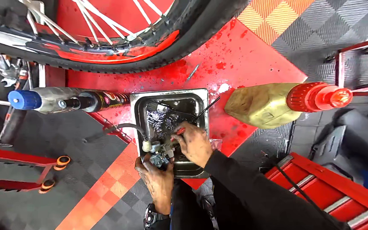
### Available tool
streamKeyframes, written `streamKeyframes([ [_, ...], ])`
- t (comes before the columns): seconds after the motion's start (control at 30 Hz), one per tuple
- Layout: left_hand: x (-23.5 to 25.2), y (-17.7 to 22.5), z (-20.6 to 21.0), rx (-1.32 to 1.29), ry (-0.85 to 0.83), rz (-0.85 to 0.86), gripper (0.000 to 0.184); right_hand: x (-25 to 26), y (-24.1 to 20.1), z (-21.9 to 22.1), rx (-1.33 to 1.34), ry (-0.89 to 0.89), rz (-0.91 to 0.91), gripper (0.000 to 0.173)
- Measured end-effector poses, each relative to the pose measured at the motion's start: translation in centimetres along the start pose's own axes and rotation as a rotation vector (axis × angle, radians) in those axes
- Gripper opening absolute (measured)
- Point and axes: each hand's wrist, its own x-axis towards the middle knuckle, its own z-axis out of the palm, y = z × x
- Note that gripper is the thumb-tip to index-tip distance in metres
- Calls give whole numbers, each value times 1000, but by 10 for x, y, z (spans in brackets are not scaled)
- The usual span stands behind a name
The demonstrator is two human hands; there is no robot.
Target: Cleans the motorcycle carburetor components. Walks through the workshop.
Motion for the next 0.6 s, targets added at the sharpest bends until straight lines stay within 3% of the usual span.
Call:
streamKeyframes([
  [0.2, 6, -2, -4, 60, 8, 24, 96, -3, 7, 1, -38, 5, 99, 31],
  [0.4, 21, 0, -15, 116, -54, 44, 92, -30, 5, -21, 275, 469, 219, 19],
  [0.53, 26, 10, -38, -144, -200, -221, 84, -63, -4, -28, 419, 665, 293, 14],
  [0.6, 26, 13, -53, -425, -302, -421, 68, -77, -8, -29, 464, 719, 282, 11],
])
